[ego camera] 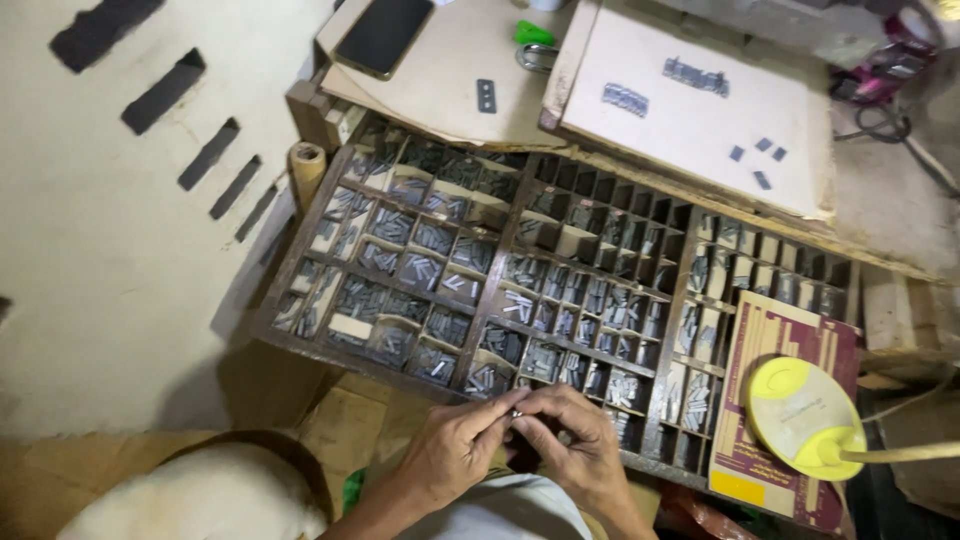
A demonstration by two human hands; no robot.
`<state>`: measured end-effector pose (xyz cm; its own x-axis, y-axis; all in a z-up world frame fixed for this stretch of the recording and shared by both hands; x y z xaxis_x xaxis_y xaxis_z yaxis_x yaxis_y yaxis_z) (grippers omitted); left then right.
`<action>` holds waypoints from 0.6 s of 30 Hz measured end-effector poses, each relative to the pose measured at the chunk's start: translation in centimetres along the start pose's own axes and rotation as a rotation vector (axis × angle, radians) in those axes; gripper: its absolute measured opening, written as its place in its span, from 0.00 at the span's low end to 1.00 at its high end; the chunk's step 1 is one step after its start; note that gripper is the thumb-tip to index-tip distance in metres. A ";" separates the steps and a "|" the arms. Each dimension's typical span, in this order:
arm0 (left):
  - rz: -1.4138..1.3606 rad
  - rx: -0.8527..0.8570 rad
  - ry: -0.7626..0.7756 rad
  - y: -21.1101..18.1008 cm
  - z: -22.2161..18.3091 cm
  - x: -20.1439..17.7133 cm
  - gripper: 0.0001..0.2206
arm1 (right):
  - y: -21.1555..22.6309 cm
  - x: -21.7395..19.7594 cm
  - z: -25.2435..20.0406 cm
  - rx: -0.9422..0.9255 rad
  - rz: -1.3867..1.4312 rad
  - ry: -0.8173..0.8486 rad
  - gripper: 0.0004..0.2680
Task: Selecting and arranging individual metal type characters from a sorted tray into a specific layout for letterpress printing.
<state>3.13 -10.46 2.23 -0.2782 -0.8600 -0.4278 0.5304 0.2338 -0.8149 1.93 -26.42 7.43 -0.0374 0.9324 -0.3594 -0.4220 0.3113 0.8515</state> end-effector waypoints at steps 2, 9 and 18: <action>-0.025 -0.010 0.043 0.5 -0.1 0.5 0.20 | 0.0 -0.3 -0.4 -0.014 -0.007 -0.028 0.04; -0.064 -0.025 -0.044 0.2 -0.4 -0.6 0.18 | -6.9 -5.2 -3.8 0.471 0.182 -0.147 0.05; -0.196 -0.062 -0.022 -0.4 0.0 -0.2 0.18 | -10.8 -9.9 -0.8 0.401 -0.225 -0.381 0.08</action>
<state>3.03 -10.36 2.63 -0.3535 -0.9013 -0.2503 0.4171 0.0876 -0.9046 6.18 -39.18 1.51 0.3720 0.8126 -0.4487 -0.0044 0.4849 0.8745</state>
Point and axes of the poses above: each hand's wrist, its own z-axis towards the middle knuckle, its own x-axis out of the palm, y = z × x, the point moved 5 cm from there along z, towards the middle knuckle, and after that the axes turned 2 degrees about y, right-handed, at the moved point
